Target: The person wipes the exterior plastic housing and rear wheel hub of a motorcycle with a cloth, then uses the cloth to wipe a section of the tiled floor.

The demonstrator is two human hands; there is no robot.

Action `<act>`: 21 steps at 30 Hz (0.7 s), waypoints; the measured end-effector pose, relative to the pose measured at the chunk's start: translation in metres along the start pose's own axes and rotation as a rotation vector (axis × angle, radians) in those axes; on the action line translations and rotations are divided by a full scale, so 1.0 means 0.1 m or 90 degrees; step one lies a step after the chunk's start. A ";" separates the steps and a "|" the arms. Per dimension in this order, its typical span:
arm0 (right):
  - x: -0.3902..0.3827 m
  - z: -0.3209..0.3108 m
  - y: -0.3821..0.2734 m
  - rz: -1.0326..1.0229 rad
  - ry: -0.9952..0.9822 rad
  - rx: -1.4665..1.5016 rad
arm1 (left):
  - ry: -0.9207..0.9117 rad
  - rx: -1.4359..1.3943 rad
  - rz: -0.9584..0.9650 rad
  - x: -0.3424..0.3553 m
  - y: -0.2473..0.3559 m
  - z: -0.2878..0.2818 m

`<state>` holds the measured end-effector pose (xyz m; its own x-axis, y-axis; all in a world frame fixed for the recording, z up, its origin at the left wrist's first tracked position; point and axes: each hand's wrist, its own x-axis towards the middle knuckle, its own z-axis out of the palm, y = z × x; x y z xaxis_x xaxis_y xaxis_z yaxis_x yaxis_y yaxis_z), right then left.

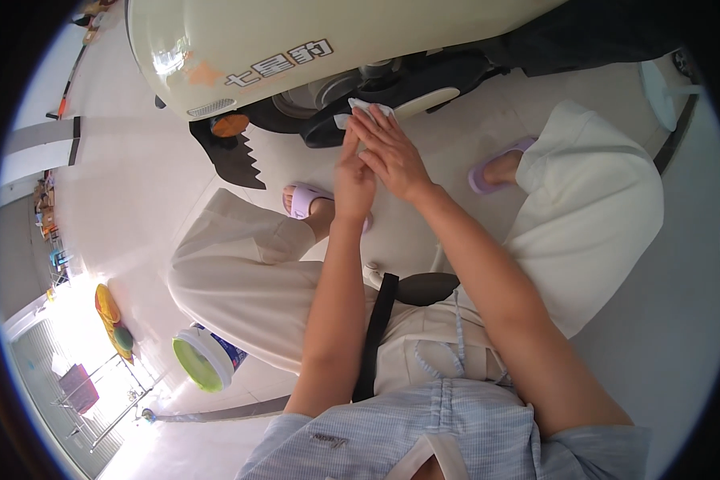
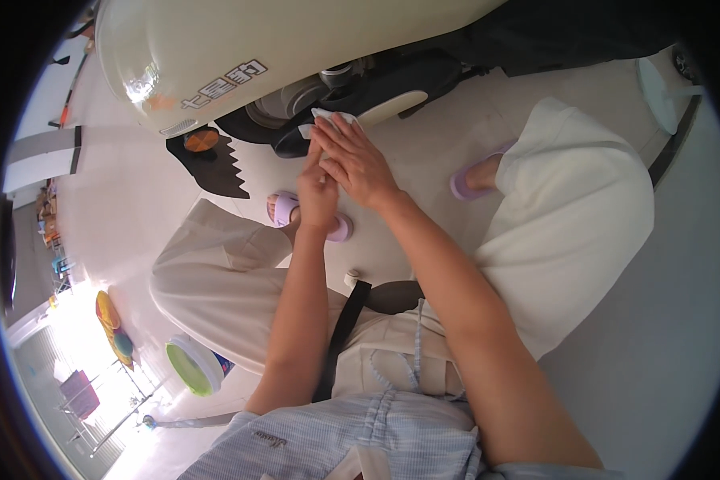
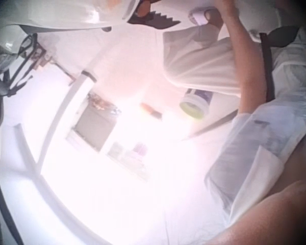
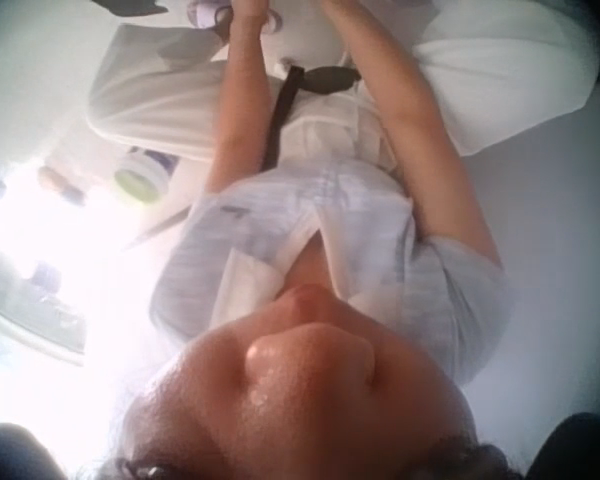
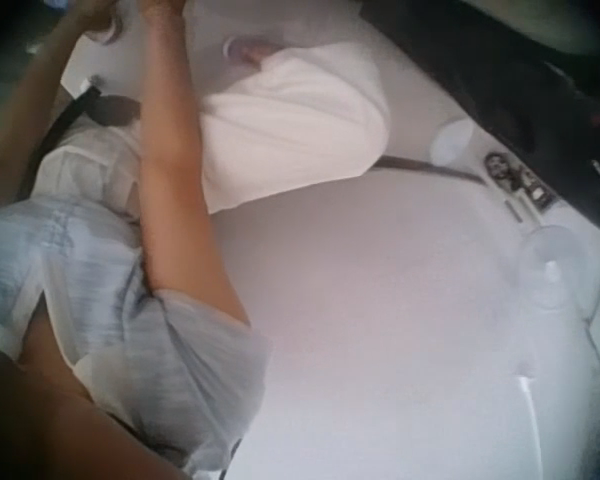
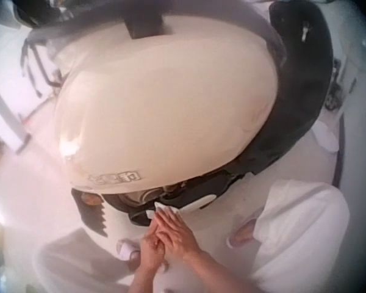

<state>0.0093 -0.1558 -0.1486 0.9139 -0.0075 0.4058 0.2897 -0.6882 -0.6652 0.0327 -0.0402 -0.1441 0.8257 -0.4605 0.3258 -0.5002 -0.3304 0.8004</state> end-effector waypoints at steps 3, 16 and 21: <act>0.02 0.14 -0.03 0.009 0.016 -0.115 | 0.080 -0.177 -0.105 -0.10 -0.13 -0.23; 0.02 -0.05 0.45 0.254 0.350 -0.144 | 0.022 0.363 -0.094 0.07 0.07 -0.06; 0.11 0.26 0.02 0.138 0.216 -0.032 | 0.012 0.386 -0.130 0.07 0.05 0.01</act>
<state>0.0272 -0.1382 -0.1621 0.8044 -0.3897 0.4484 0.0784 -0.6786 -0.7303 0.0356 -0.0456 -0.1383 0.9216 -0.3259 0.2107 -0.3865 -0.8197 0.4226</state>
